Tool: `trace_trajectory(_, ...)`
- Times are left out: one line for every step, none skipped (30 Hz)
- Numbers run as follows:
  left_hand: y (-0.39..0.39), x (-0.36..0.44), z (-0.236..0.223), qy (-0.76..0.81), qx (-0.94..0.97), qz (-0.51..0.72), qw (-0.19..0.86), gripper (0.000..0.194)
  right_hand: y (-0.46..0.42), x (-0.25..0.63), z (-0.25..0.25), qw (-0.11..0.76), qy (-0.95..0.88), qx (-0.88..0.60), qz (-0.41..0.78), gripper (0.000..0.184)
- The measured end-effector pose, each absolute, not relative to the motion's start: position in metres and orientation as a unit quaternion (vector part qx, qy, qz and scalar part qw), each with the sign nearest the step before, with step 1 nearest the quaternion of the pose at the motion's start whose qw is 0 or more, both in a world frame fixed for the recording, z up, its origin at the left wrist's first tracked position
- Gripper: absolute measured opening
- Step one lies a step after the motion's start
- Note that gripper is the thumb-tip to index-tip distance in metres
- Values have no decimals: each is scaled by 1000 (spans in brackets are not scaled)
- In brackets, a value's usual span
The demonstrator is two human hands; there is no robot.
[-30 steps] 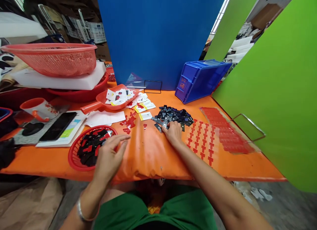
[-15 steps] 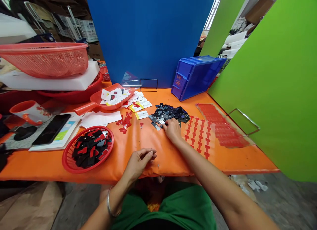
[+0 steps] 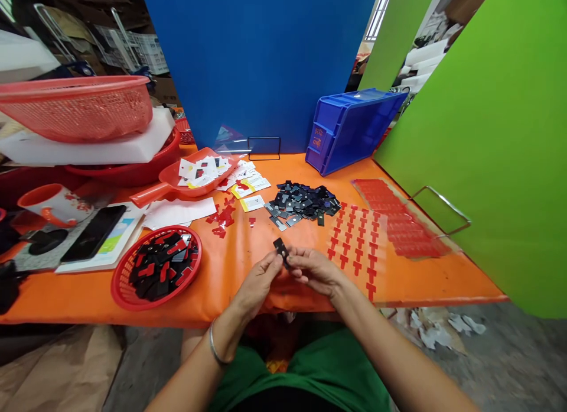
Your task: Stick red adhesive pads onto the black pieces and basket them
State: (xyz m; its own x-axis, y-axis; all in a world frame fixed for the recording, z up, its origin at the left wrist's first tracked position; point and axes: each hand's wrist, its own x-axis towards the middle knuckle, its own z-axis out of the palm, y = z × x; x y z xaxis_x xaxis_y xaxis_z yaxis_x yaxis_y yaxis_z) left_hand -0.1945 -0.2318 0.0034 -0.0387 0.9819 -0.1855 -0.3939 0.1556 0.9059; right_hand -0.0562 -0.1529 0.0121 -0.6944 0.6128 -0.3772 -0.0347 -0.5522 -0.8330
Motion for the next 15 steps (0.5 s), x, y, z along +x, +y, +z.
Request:
trace_trajectory(-232,-192,6,425,340,549,634,40,-163,-53,13,198,-397,-315,839,33)
trace_trajectory(-233,-190,8,409,347,538,650,39,-172,-50,13,204,-384,-308,846,34)
trace_trajectory(-233,-188,10,409,349,530,656,37,-179,-47,13,216,-390,-317,837,32)
trace_trajectory(-232,-188,11,425,354,525,646,34,-184,-44,12,235,-417,-338,811,29)
trace_trajectory(-232,-188,12,459,369,519,619,30,-187,-41,10,260,-463,-369,763,26)
trace_trajectory(-231,-190,12,507,394,508,574,26,-189,-38,8,291,-522,-402,694,22)
trace_trajectory(-230,-191,11,558,432,488,513,21,-191,-35,6,322,-585,-428,609,19)
trace_trajectory(-229,-193,10,604,477,459,444,17,-192,-32,2,350,-643,-442,519,17)
trace_trajectory(-228,-195,8,637,521,424,376,15,-192,-30,-2,370,-692,-441,435,18)
trace_trajectory(-228,-196,6,658,561,390,317,16,-193,-28,-6,382,-732,-429,367,22)
trace_trajectory(-227,-196,3,669,592,360,268,18,-193,-26,-10,381,-765,-410,318,27)
trace_trajectory(-227,-196,1,674,616,336,231,20,-193,-26,-13,372,-793,-390,286,31)
trace_trajectory(-228,-196,-2,678,631,319,202,21,-194,-26,-17,358,-815,-374,260,35)
trace_trajectory(-228,-195,-4,681,639,309,179,22,-195,-26,-20,342,-834,-362,238,37)
trace_trajectory(-228,-195,-7,682,643,307,163,22,-195,-26,-22,327,-848,-355,219,38)
